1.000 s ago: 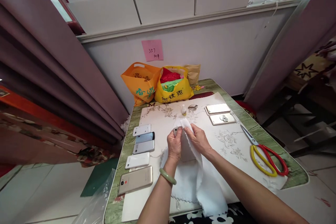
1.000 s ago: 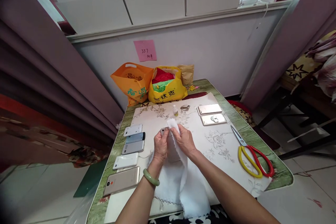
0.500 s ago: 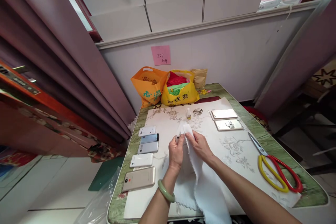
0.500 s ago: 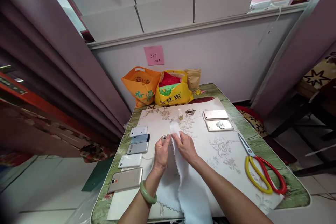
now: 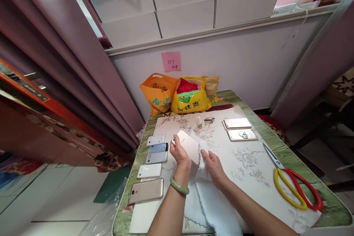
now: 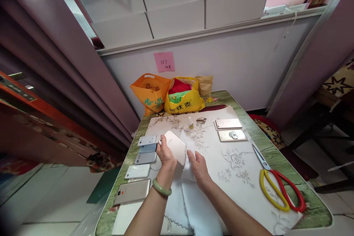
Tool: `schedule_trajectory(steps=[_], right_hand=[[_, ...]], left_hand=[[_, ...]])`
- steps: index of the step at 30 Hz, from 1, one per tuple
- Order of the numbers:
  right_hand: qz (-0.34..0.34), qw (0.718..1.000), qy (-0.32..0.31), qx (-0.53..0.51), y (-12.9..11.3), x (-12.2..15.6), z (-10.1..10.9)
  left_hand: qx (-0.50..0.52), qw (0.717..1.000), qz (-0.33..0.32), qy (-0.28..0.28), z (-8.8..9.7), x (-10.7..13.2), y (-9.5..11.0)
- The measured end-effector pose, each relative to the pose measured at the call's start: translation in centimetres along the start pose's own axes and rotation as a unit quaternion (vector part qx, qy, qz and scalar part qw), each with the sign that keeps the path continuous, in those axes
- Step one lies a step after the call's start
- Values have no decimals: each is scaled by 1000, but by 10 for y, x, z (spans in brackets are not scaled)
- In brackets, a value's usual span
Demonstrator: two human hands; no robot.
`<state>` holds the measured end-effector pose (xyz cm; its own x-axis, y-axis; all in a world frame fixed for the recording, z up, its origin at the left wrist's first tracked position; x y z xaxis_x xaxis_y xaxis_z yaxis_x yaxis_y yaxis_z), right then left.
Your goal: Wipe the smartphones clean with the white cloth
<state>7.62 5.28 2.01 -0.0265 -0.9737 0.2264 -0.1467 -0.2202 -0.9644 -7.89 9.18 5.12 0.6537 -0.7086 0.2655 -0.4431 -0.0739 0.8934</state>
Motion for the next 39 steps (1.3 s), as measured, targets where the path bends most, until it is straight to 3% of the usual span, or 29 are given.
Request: schedule_trajectory(steps=[5, 7, 10, 13, 15, 19, 21, 23, 25, 27, 30, 35, 39], right_hand=[[-12, 998, 7, -69, 7, -3, -10], [-17, 995, 36, -86, 10, -12, -2], [-25, 990, 70, -123, 11, -28, 18], [-13, 990, 75, -118, 3, -38, 35], [-5, 994, 52, -101, -5, -39, 40], [-13, 994, -81, -76, -24, -33, 28], [-16, 989, -139, -49, -34, -29, 22], [-9, 986, -163, -21, -41, -28, 19], [-2, 987, -160, -17, -42, -29, 19], [-3, 990, -133, -38, -39, -31, 20], [-8, 994, -65, -87, -28, -30, 22], [37, 999, -32, -20, -17, -4, 6], [45, 998, -37, 34, -6, 10, -1]], left_hand=[[29, 999, -17, 1, -9, 7, -1], [9, 999, -31, -39, -7, 10, 1], [-96, 984, -40, -147, 1, 18, 3], [-168, 945, 29, -277, 13, 29, 1], [-224, 905, 87, -350, 19, 36, 2], [-324, 798, 183, -473, 17, 52, 5], [-343, 767, 204, -502, 10, 59, 6], [-332, 776, 183, -504, -2, 63, 6], [-305, 818, 140, -468, -13, 61, 5], [-301, 841, 91, -440, -20, 58, 0], [-327, 849, 19, -415, -27, 51, -8], [-316, 906, -97, -266, -29, 23, 5], [-259, 942, -105, -186, -24, 8, 11]])
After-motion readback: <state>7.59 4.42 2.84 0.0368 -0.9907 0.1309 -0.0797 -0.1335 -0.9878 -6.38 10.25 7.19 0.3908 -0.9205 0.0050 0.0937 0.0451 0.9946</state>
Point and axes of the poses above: each hand's wrist, its own x-axis away from the middle knuckle, its own z-axis out of the back of the hand, y = z × x, the point moved 8 cm from there along -x, towards the middle knuckle, and after that the axes turned 1 degree about y, right-handed, at the moved point
